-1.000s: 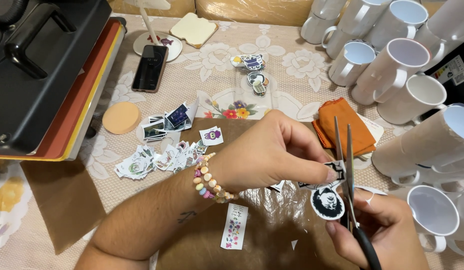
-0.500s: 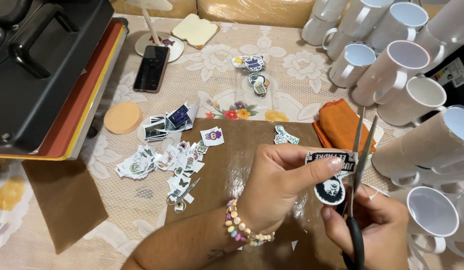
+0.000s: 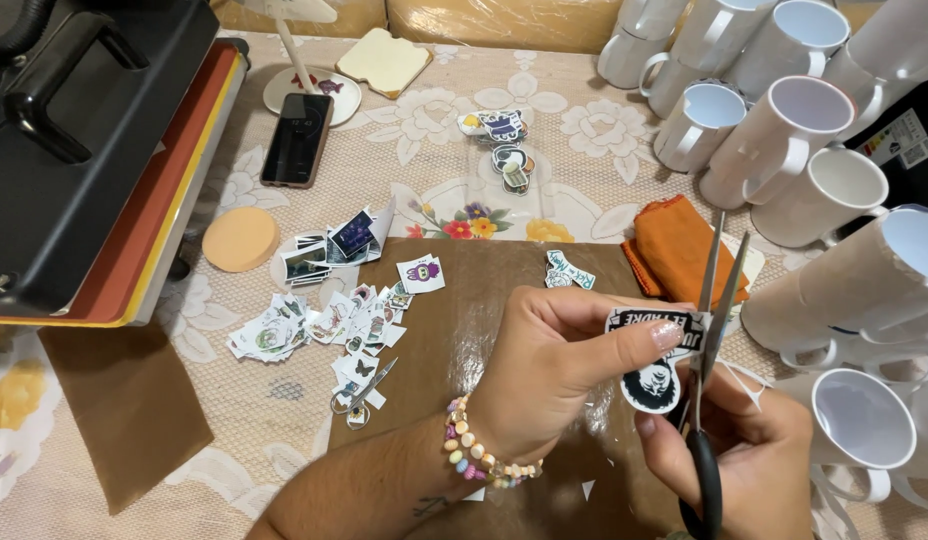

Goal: The person is manually cutting out individual stickers from a sheet using a pair of scissors.

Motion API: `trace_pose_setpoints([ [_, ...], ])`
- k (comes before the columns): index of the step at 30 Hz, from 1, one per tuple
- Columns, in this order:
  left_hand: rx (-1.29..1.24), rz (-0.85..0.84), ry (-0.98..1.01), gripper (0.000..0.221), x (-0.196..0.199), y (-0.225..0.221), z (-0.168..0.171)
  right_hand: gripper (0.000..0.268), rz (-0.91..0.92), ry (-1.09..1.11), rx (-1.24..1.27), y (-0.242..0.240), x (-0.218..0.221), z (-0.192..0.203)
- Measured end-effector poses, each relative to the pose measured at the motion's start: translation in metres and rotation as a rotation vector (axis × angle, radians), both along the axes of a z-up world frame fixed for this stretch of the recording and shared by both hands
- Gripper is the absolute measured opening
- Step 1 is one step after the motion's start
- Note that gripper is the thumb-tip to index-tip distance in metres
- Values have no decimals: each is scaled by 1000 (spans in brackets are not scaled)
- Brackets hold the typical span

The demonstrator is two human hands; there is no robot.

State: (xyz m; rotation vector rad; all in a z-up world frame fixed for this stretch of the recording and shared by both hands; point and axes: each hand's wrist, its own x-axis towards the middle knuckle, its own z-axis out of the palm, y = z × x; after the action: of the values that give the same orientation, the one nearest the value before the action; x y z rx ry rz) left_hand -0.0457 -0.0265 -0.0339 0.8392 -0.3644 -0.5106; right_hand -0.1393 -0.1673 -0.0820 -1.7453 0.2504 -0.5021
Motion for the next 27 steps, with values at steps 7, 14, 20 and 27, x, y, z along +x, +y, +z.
trace_pose_setpoints([
  [7, -6, -1, -17, 21, 1, 1, 0, 13, 56, -59, -73, 3, 3, 9],
  [14, 15, -29, -74, 21, -1, 2, -1, 8, 63, -40, -96, 5, 3, 16],
  [20, -9, -31, -79, 20, -1, 0, -2, 8, 38, -35, -106, 5, 3, 17],
  [27, 50, -51, -65, 24, 1, 2, -2, 10, 39, -15, -117, 4, 2, 20],
])
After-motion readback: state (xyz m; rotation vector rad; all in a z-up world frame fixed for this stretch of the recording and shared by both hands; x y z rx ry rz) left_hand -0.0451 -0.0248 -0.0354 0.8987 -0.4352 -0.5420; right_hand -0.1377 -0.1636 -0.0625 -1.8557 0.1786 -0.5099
